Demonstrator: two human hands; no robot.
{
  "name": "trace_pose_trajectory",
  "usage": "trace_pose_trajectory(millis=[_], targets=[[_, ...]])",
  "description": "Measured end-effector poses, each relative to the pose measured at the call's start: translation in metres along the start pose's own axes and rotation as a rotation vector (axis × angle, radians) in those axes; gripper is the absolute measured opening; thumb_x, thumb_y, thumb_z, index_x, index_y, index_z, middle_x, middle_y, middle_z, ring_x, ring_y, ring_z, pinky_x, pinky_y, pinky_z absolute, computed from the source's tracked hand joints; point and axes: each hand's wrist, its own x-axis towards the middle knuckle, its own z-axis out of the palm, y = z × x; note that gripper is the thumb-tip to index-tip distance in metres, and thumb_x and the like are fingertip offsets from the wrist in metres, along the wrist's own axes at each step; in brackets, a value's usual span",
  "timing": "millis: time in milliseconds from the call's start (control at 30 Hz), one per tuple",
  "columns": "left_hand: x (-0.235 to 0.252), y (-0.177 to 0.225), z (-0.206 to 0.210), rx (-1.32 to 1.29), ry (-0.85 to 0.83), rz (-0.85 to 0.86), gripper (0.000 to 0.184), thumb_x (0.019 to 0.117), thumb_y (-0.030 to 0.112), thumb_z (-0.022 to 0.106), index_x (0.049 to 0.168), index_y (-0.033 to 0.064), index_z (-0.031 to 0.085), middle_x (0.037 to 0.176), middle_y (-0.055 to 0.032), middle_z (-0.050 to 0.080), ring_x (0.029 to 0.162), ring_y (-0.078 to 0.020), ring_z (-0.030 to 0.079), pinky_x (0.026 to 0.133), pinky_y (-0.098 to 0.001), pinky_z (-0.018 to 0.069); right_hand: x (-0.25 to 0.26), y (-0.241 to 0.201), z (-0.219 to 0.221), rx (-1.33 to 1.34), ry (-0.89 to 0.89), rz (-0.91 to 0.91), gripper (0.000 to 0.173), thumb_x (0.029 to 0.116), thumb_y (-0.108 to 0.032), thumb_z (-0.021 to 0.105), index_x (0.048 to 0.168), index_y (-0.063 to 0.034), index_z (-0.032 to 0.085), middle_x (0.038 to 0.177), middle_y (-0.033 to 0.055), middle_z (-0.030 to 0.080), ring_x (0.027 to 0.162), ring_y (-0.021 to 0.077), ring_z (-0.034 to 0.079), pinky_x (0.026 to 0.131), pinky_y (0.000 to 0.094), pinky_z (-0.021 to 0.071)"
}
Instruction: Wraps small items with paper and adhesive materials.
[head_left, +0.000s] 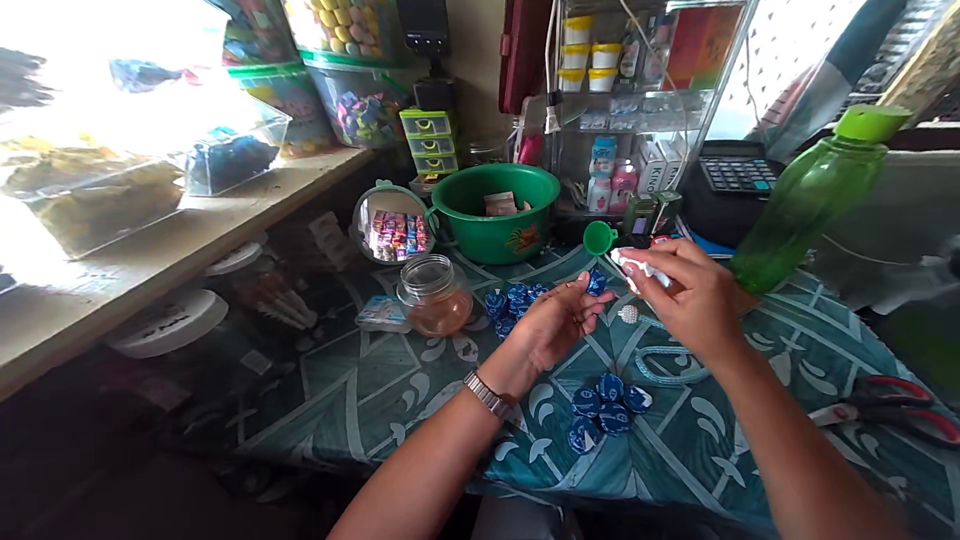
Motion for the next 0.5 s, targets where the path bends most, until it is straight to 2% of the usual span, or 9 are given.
trace_pose_trajectory(millis=[100, 200, 300, 400, 433, 500], targets=[[0.0, 0.0, -0.001, 0.01, 0.001, 0.011, 0.025, 0.1113, 0.022, 0.039, 0.116, 0.0063, 0.058, 0.084, -0.0039, 0.068, 0.069, -0.0073, 0.065, 0.067, -0.0198, 0.0545, -0.001, -0.004, 0.005, 0.111, -0.083, -0.091, 0.021, 0.0929, -0.014, 0.07, 0.111, -0.0076, 0.078, 0.103, 0.0099, 0.068, 0.093, 0.0125, 0.066, 0.079, 0.0239, 0.0566], [-0.001, -0.001, 0.001, 0.057, 0.02, 0.006, 0.024, 0.1107, 0.018, 0.041, 0.114, 0.006, 0.06, 0.085, -0.0036, 0.069, 0.072, -0.0077, 0.066, 0.068, -0.0204, 0.0542, -0.005, -0.004, 0.012, 0.06, -0.119, -0.119, 0.022, 0.0899, -0.009, 0.069, 0.109, -0.0098, 0.08, 0.102, 0.0112, 0.068, 0.095, 0.0187, 0.066, 0.082, 0.0287, 0.0567], [-0.002, 0.0, 0.001, 0.113, 0.007, -0.015, 0.029, 0.1108, 0.027, 0.042, 0.122, 0.0062, 0.059, 0.095, -0.0041, 0.072, 0.076, -0.0061, 0.068, 0.067, -0.0189, 0.0538, -0.003, 0.001, 0.006, -0.081, -0.054, -0.046, 0.021, 0.0952, -0.011, 0.067, 0.112, -0.0068, 0.078, 0.101, 0.0156, 0.067, 0.091, 0.026, 0.066, 0.076, 0.0369, 0.0562], [-0.002, 0.001, 0.001, 0.103, 0.023, -0.046, 0.03, 0.1107, 0.03, 0.042, 0.123, 0.007, 0.057, 0.101, -0.0044, 0.072, 0.081, -0.0065, 0.069, 0.069, -0.0196, 0.0544, 0.0, -0.001, 0.002, -0.049, -0.012, -0.027, 0.021, 0.0969, -0.015, 0.067, 0.113, -0.0069, 0.078, 0.1, 0.0125, 0.066, 0.086, 0.0171, 0.063, 0.073, 0.0258, 0.0539], [-0.001, 0.001, 0.001, 0.095, 0.039, -0.052, 0.029, 0.1106, 0.03, 0.042, 0.121, 0.0072, 0.057, 0.1, -0.0042, 0.071, 0.081, -0.0069, 0.068, 0.069, -0.0201, 0.0543, -0.001, -0.004, 0.003, -0.002, -0.024, -0.04, 0.022, 0.096, -0.016, 0.067, 0.113, -0.007, 0.078, 0.1, 0.0119, 0.066, 0.088, 0.0156, 0.064, 0.074, 0.0252, 0.0537], [0.001, -0.001, 0.001, 0.081, 0.08, -0.051, 0.026, 0.1108, 0.025, 0.042, 0.11, 0.007, 0.06, 0.089, -0.0029, 0.067, 0.075, -0.0076, 0.066, 0.067, -0.0203, 0.0538, -0.003, -0.006, 0.007, 0.084, -0.088, -0.099, 0.023, 0.0919, -0.013, 0.069, 0.112, -0.0074, 0.078, 0.102, 0.0117, 0.068, 0.092, 0.0154, 0.066, 0.079, 0.0258, 0.0563]])
